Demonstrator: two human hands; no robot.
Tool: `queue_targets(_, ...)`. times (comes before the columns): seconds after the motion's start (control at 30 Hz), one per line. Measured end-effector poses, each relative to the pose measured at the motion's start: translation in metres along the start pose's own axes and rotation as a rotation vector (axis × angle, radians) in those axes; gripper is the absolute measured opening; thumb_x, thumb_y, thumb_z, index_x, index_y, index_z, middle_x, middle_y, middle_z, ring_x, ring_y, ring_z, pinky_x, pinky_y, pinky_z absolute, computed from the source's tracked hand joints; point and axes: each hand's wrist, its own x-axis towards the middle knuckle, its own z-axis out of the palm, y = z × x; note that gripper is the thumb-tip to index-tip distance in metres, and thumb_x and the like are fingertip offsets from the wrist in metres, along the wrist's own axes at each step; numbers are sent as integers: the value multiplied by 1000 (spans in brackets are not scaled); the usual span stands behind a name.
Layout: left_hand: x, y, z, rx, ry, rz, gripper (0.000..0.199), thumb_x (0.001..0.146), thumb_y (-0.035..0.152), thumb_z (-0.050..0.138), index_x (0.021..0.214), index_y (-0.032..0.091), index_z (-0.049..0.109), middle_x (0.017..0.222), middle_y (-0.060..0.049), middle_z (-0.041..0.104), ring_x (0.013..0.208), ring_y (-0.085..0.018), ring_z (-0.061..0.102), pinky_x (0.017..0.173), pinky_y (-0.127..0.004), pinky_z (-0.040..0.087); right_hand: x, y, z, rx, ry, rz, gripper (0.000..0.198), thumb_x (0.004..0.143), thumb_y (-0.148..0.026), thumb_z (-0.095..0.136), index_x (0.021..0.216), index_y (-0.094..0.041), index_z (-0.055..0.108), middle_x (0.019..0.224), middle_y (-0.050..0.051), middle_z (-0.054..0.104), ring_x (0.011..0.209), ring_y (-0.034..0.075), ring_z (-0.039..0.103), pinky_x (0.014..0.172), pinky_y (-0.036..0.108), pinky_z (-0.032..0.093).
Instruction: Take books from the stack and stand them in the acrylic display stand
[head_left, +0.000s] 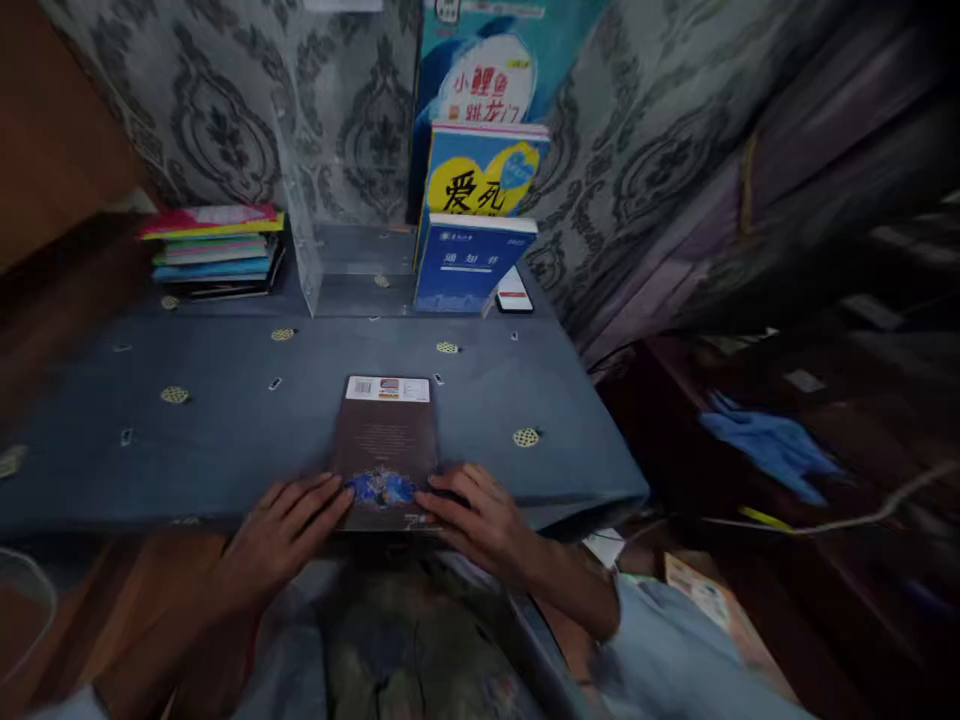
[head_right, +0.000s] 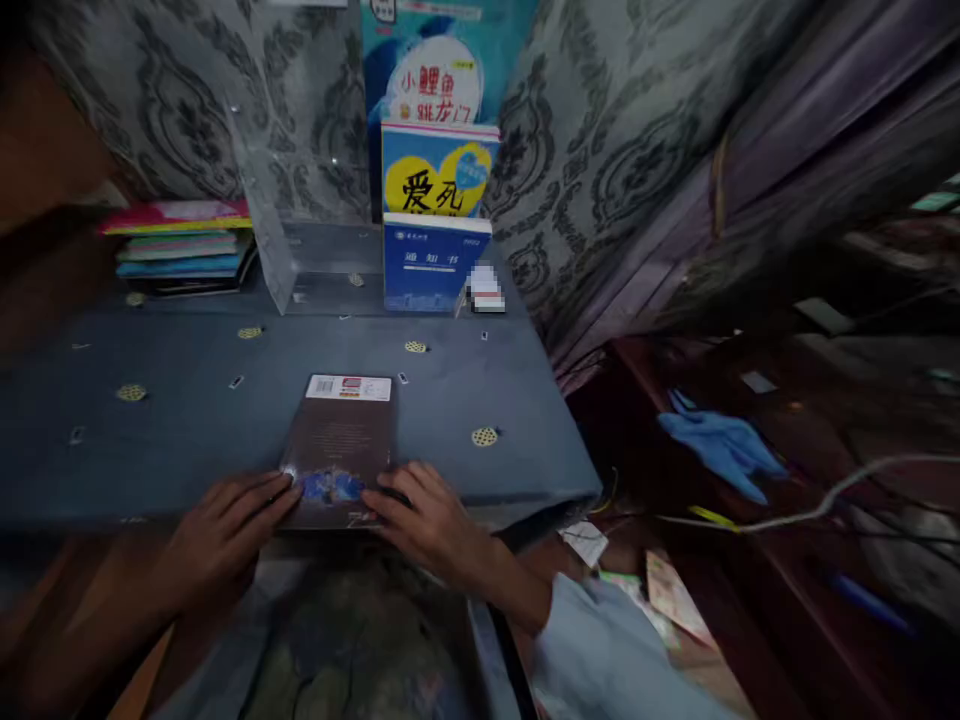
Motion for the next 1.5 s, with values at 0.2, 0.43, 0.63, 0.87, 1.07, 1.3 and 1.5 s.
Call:
queue_targets(0.2, 49, -34, -31, -276, 207, -122, 40, 101, 18, 48, 141, 25, 49, 118, -8, 71, 106, -22, 68, 91, -36, 52, 44, 28, -35, 141, 27, 88, 30, 102, -30, 55, 130, -20, 62, 111, 11, 70, 100, 20, 68, 83, 31, 56)
queue_targets(0.43, 119, -83, 8, -601, 324, -506, 31, 101, 35, 47, 128, 21, 52, 108, -5, 68, 91, -17, 66, 83, -30, 55, 77, 106, 14, 353, 128, 498, 29, 96, -46, 60, 95, -19, 72, 86, 4, 68, 81, 18, 65, 74, 30, 53)
queue_targets(0.63, 128, -102, 50, -751, 278, -580, 27, 100, 35, 43, 119, 19, 53, 105, -7, 66, 96, -22, 63, 86, -36, 52, 68, 129, 41, 589, 109, 612, 38, 94, -54, 55, 94, -19, 69, 90, 5, 66, 77, 19, 64, 73, 32, 55)
queue_targets(0.87, 127, -95, 44, -809, 329, -640, 37, 99, 43, 45, 125, 19, 55, 107, -7, 68, 94, -22, 63, 88, -36, 51, 68, 118, 36, 582, 119, 608, 37, 94, -53, 56, 91, -19, 70, 72, 0, 61, 67, 16, 59, 68, 29, 50)
queue_targets(1.07, 116, -98, 58, -986, 288, -776, 71, 95, 48, 48, 156, 21, 25, 109, -9, 71, 90, -23, 68, 86, -38, 54, 61, 118, 47, 771, 95, 722, 63, 87, -52, 64, 139, -18, 54, 63, -9, 51, 48, 10, 48, 53, 24, 44)
queue_targets(1.3, 105, -112, 68, -685, -75, -832, 58, 92, 43, 46, 141, 13, 51, 91, -8, 72, 86, -26, 68, 82, -38, 54, 58, 113, 43, 723, -66, 820, 66, 91, -40, 60, 149, -17, 42, 59, -8, 53, 46, 12, 50, 49, 24, 45)
queue_targets(1.5, 111, -113, 55, -449, -317, -783, 55, 95, 40, 43, 144, 15, 49, 97, -10, 75, 90, -28, 71, 83, -36, 52, 67, 108, 30, 554, -277, 787, 62, 95, -33, 54, 151, -11, 39, 64, -6, 60, 48, 12, 55, 54, 24, 46)
